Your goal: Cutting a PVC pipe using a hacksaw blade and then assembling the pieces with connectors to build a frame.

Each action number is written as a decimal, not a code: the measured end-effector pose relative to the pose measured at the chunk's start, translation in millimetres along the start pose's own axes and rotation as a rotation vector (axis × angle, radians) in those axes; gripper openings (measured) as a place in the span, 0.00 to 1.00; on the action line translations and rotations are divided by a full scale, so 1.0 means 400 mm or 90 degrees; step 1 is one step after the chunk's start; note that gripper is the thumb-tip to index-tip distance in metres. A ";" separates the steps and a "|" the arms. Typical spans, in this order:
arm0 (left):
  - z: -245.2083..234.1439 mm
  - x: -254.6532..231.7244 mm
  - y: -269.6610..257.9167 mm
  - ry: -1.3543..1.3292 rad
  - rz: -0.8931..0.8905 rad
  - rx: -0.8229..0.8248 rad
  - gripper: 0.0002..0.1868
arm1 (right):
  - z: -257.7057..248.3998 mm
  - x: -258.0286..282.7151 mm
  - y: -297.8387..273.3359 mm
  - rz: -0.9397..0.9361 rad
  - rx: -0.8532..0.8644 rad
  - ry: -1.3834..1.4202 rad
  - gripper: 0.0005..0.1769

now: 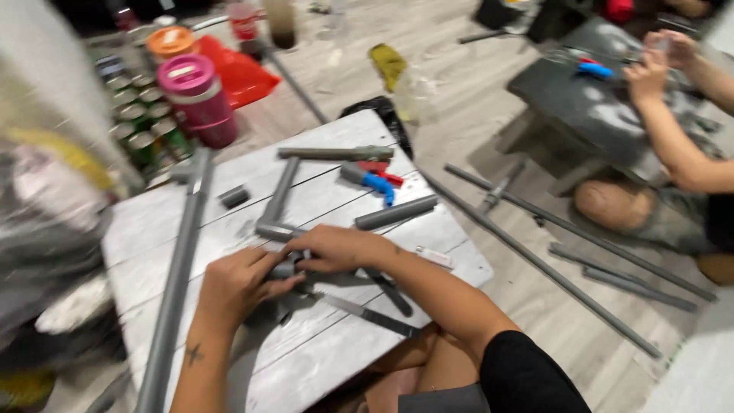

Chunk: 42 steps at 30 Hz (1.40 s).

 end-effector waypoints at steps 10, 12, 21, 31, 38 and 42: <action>0.009 -0.043 0.031 -0.022 -0.015 0.057 0.17 | 0.049 -0.050 0.011 0.082 0.063 0.002 0.16; -0.013 -0.054 0.037 -0.025 -0.008 0.024 0.17 | 0.040 -0.033 0.014 0.052 0.041 0.029 0.13; -0.014 -0.038 -0.013 0.124 0.007 -0.073 0.36 | 0.040 -0.079 0.014 0.084 0.035 0.177 0.05; -0.048 -0.038 0.008 -0.009 0.068 -0.156 0.32 | 0.089 -0.042 0.009 0.060 0.156 0.440 0.08; -0.059 -0.031 0.021 -0.068 0.071 -0.129 0.34 | 0.166 -0.104 0.006 0.106 0.192 0.698 0.10; -0.065 -0.011 0.020 -0.066 0.035 -0.095 0.27 | 0.171 -0.089 0.004 0.102 0.197 0.759 0.11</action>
Point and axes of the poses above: each hand's wrist, its own y-axis towards the middle knuckle, its own z-axis out of the palm, x = y × z, the point moved 10 cm from there along y, towards the middle knuckle, and after that the axes turned 4 degrees about -y, right-handed, at the moved point
